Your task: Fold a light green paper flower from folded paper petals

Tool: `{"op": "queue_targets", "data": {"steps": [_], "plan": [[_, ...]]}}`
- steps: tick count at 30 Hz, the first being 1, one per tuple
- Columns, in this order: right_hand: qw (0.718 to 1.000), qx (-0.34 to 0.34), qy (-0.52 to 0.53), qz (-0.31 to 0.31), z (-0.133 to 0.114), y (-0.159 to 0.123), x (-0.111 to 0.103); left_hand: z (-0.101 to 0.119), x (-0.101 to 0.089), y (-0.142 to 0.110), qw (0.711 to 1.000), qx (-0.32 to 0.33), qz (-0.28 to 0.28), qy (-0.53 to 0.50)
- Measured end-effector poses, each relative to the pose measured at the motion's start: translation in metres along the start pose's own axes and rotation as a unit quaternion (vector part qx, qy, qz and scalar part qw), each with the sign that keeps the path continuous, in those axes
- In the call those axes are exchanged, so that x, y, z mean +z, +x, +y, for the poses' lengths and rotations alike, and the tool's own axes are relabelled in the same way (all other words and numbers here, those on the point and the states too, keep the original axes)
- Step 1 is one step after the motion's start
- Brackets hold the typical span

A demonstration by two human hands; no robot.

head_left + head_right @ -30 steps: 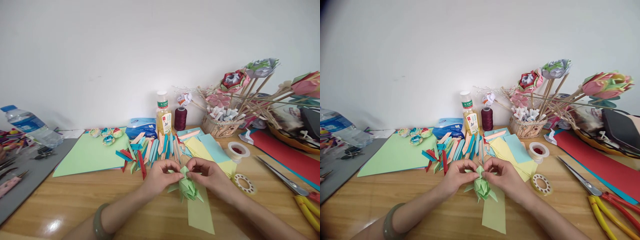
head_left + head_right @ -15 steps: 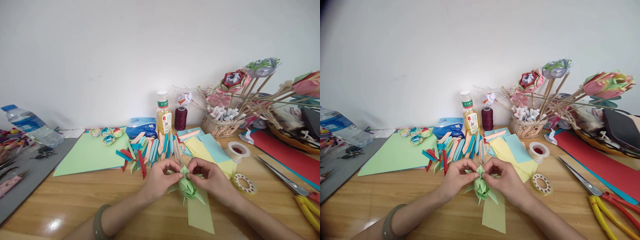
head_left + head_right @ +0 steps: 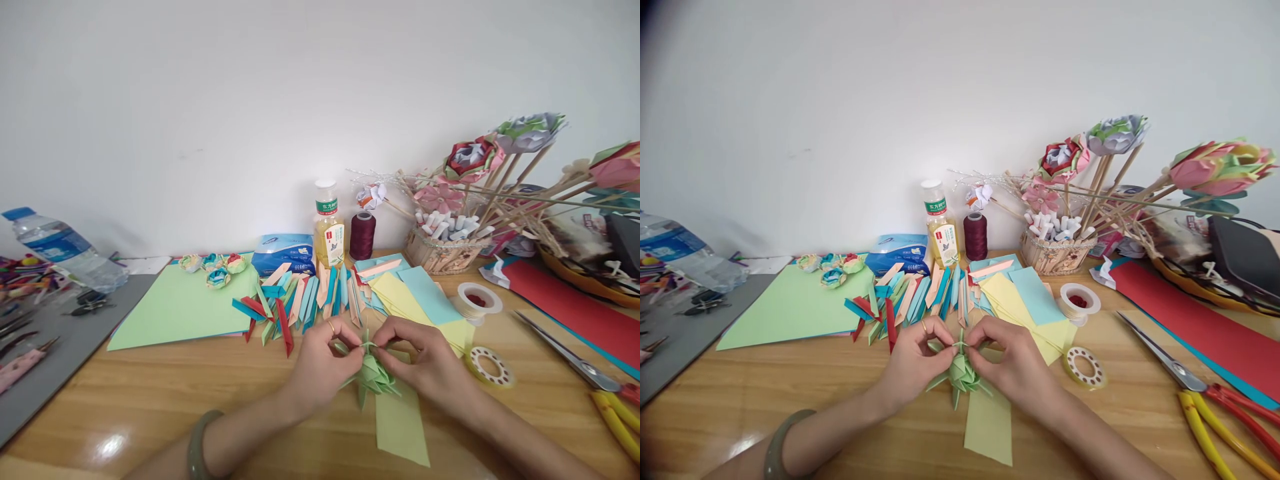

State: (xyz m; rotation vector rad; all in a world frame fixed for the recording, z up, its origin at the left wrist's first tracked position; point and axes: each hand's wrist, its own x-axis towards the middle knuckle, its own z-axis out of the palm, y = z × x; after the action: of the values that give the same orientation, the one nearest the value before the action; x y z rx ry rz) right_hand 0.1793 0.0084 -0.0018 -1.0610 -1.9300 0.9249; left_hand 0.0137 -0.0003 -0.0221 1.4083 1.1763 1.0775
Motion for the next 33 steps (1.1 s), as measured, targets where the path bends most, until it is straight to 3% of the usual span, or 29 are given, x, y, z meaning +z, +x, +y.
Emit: {"op": "queue_targets", "data": {"steps": [5,10,14,17,20,25,28,31,33], "plan": [[0.991,-0.104,-0.082,0.033,0.001,-0.003,0.000,0.003,0.001,-0.003,0.995,0.064,0.017,0.077],[0.982,-0.150,-0.111,0.025,0.004,-0.004,-0.001,0.005,0.001,-0.005,0.989,0.095,0.001,0.112],[0.979,-0.167,-0.116,0.011,0.006,-0.004,-0.003,0.010,-0.005,-0.003,0.996,0.050,-0.038,0.058],[0.977,-0.189,-0.093,0.021,0.007,-0.004,-0.005,0.015,-0.010,0.002,0.993,-0.034,-0.082,-0.082],[0.972,-0.216,-0.088,0.031,0.008,-0.002,-0.007,0.015,-0.012,0.007,0.987,-0.040,-0.110,-0.106],[0.962,-0.247,-0.109,0.044,0.007,0.001,-0.010,0.010,-0.008,0.006,0.995,0.059,-0.075,-0.029],[0.959,-0.231,-0.151,0.072,0.001,0.002,-0.015,0.010,-0.007,0.003,0.990,0.133,-0.048,0.026],[0.956,-0.193,-0.170,0.141,-0.007,-0.001,-0.019,0.011,-0.008,0.001,0.963,0.252,0.007,0.091],[0.961,-0.168,-0.161,0.148,-0.011,-0.003,-0.019,0.012,-0.009,0.001,0.932,0.326,0.045,0.150]]}}
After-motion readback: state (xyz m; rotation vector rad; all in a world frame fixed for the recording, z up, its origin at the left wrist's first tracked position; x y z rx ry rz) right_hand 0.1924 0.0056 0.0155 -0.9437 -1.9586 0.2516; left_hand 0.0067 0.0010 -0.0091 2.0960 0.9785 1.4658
